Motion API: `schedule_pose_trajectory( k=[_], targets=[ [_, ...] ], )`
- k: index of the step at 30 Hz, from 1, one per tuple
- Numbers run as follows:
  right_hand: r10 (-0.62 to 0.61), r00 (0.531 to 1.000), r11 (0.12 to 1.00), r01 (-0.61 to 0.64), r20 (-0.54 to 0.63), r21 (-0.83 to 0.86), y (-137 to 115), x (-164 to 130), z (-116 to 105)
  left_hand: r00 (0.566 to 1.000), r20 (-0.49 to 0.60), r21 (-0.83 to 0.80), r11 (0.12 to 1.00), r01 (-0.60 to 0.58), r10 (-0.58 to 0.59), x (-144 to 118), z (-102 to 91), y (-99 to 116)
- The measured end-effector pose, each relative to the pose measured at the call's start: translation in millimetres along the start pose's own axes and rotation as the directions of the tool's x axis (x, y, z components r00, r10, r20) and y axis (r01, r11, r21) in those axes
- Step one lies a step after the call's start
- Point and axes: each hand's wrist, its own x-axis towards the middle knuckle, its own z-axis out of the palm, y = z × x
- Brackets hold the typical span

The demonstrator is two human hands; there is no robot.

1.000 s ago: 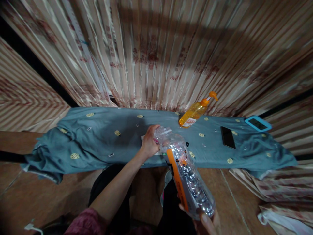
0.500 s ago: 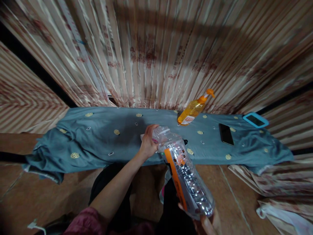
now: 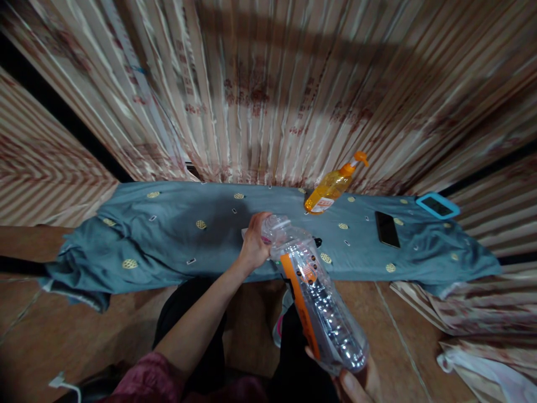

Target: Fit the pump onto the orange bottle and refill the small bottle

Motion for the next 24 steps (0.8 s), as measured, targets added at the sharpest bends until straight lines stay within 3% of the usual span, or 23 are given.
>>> schedule_pose_trajectory(
  k=[4, 15, 24],
  targets=[
    [0.040, 0.999, 0.998, -0.040, -0.006, 0.042, -6, -4, 3, 1.000, -0.003, 0.003, 1.000, -0.003, 0.003, 0, -0.1, 1],
    [-0.077, 0.996, 0.996, 0.079, -0.040, 0.047, -6, -7, 10, 0.999, 0.009, -0.031, 0.998, -0.052, 0.053, 0, -1.2, -2],
    [-0.079, 0.995, 0.992, 0.084, -0.054, 0.090, -2, -4, 10, 0.998, -0.002, -0.037, 0.998, -0.056, 0.056, 1, -1.8, -2]
  ],
)
